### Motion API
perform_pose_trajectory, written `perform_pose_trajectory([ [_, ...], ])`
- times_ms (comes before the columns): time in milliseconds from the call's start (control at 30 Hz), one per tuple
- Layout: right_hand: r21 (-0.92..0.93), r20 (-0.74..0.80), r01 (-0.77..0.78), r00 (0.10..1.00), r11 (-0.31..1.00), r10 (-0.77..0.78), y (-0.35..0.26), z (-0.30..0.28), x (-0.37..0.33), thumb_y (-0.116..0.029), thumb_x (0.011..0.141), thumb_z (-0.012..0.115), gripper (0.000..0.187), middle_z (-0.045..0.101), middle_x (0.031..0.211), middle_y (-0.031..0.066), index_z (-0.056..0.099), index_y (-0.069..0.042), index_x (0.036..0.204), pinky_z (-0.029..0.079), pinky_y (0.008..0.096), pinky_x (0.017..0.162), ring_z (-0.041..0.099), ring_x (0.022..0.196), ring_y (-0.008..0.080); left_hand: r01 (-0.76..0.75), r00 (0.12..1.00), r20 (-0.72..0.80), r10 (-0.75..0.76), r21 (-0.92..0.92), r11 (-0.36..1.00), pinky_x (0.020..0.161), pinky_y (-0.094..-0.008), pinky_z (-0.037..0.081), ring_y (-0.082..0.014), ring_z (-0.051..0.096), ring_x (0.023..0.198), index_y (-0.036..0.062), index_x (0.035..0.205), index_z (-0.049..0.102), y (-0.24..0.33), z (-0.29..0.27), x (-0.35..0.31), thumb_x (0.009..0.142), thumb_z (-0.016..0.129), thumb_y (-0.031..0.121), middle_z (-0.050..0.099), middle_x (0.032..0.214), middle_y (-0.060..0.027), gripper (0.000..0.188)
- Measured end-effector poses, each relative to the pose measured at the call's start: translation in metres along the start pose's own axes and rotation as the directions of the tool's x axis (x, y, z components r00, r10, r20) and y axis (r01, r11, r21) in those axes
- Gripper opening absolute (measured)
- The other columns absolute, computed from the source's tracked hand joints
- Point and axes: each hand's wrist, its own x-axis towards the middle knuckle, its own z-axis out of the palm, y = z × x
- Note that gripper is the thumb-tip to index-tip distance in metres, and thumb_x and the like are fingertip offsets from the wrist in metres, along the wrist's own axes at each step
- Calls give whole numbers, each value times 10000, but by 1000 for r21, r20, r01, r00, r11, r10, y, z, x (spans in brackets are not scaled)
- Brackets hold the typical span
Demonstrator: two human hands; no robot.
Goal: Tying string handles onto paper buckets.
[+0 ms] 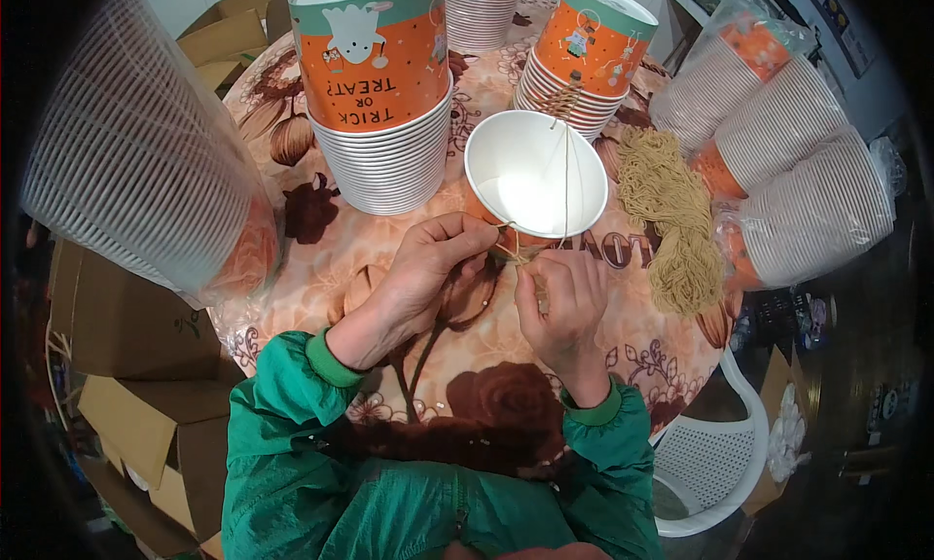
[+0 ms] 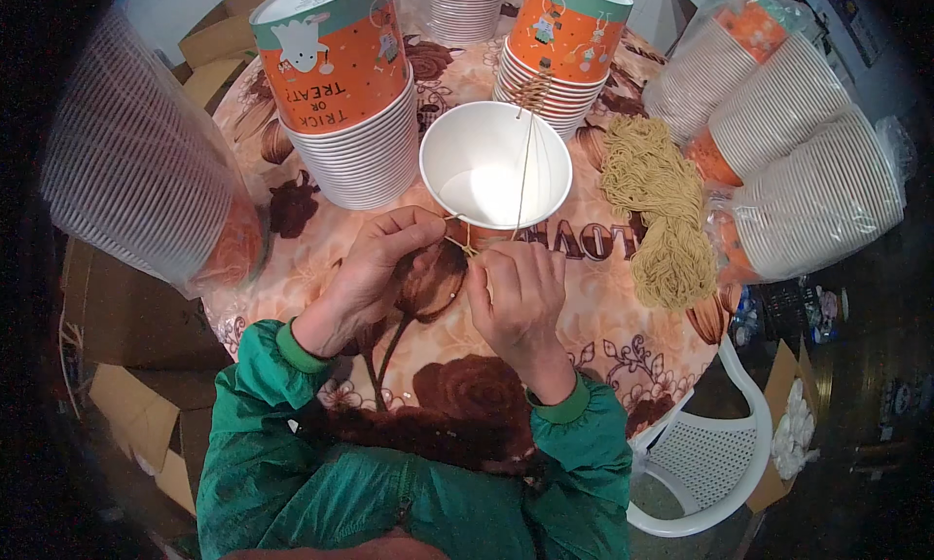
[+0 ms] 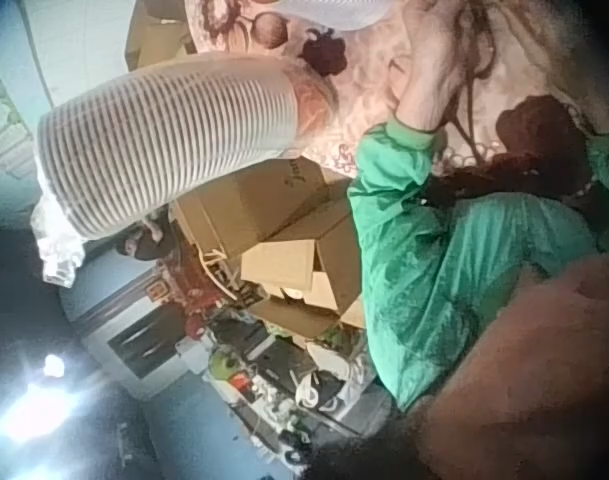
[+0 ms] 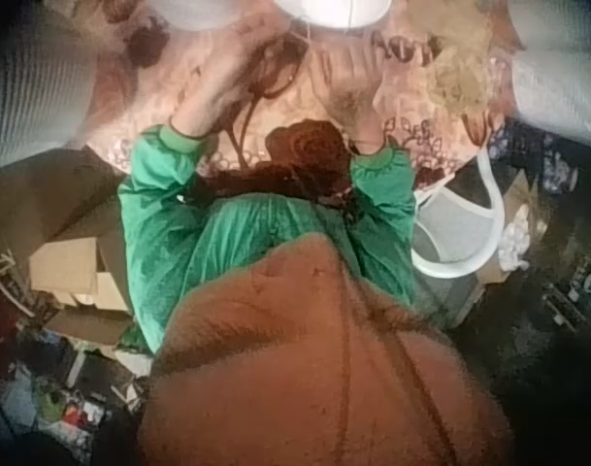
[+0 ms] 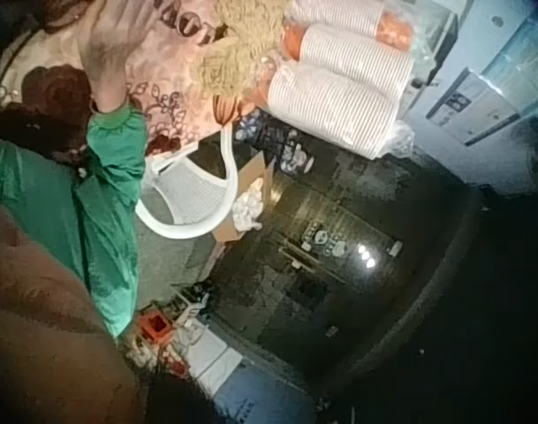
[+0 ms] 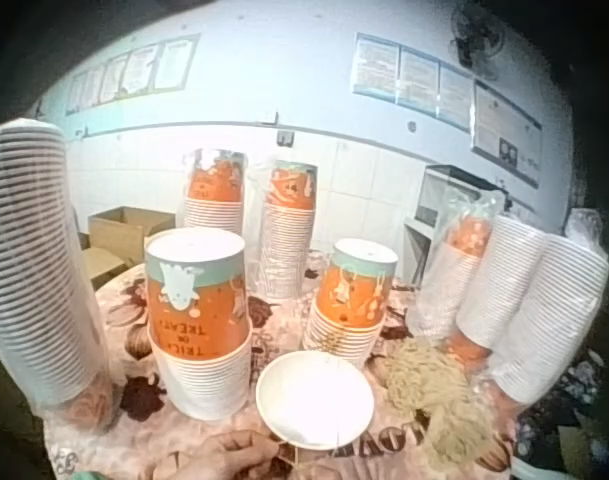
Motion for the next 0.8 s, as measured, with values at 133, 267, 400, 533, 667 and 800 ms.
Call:
perform_pose_trajectory([
  [133, -2, -1, -6, 1000, 1000, 6, 0, 1, 0, -5, 776, 756, 243, 624, 908, 62, 592, -66, 944, 410, 400, 720, 595, 795, 259, 7, 1000, -1, -7, -1, 1000, 552, -145, 399, -19, 529, 644, 32, 987, 684, 2, 1, -1, 974, 680, 100, 623, 778, 35, 70],
  [267, -16, -2, 9, 1000, 1000, -9, 0, 2, 0, -5, 778, 750, 239, 624, 907, 62, 587, -66, 940, 407, 397, 711, 591, 787, 258, -16, 1000, -18, 16, 5, 1000, 579, -156, 415, -27, 540, 679, 22, 986, 690, 1, -1, 2, 971, 683, 94, 640, 799, 26, 74],
  [400, 0, -9, 7, 1000, 1000, -7, 0, 2, 1, -3, 778, 747, 234, 621, 906, 63, 581, -66, 931, 407, 403, 707, 585, 779, 260, -23, 1000, -10, 23, -8, 1000, 577, -156, 413, -27, 541, 675, 21, 986, 694, 1, -2, 4, 969, 686, 89, 653, 812, 20, 70],
  [533, -8, -8, 24, 1000, 1000, -24, -2, 2, 0, 2, 777, 743, 237, 616, 904, 70, 580, -62, 936, 409, 408, 708, 583, 782, 269, -45, 999, -1, 45, -21, 999, 578, -154, 413, -25, 542, 677, 24, 989, 695, 0, -4, 5, 966, 691, 84, 660, 819, 22, 64],
  [667, 7, 12, 19, 1000, 1000, -19, -3, 1, 0, 15, 775, 739, 243, 609, 900, 82, 581, -55, 946, 417, 417, 716, 580, 790, 286, -36, 999, -38, 37, 34, 999, 570, -179, 380, -40, 507, 639, 26, 997, 690, 4, 2, 2, 991, 657, 120, 606, 752, 31, 100],
  [800, 29, 13, 22, 1000, 999, -22, -4, 2, -1, 25, 773, 736, 244, 608, 901, 86, 580, -51, 944, 423, 422, 718, 580, 792, 290, -30, 999, -31, 31, 30, 999, 568, -177, 378, -38, 504, 640, 29, 995, 692, 4, 1, 1, 990, 664, 128, 606, 751, 32, 103],
])
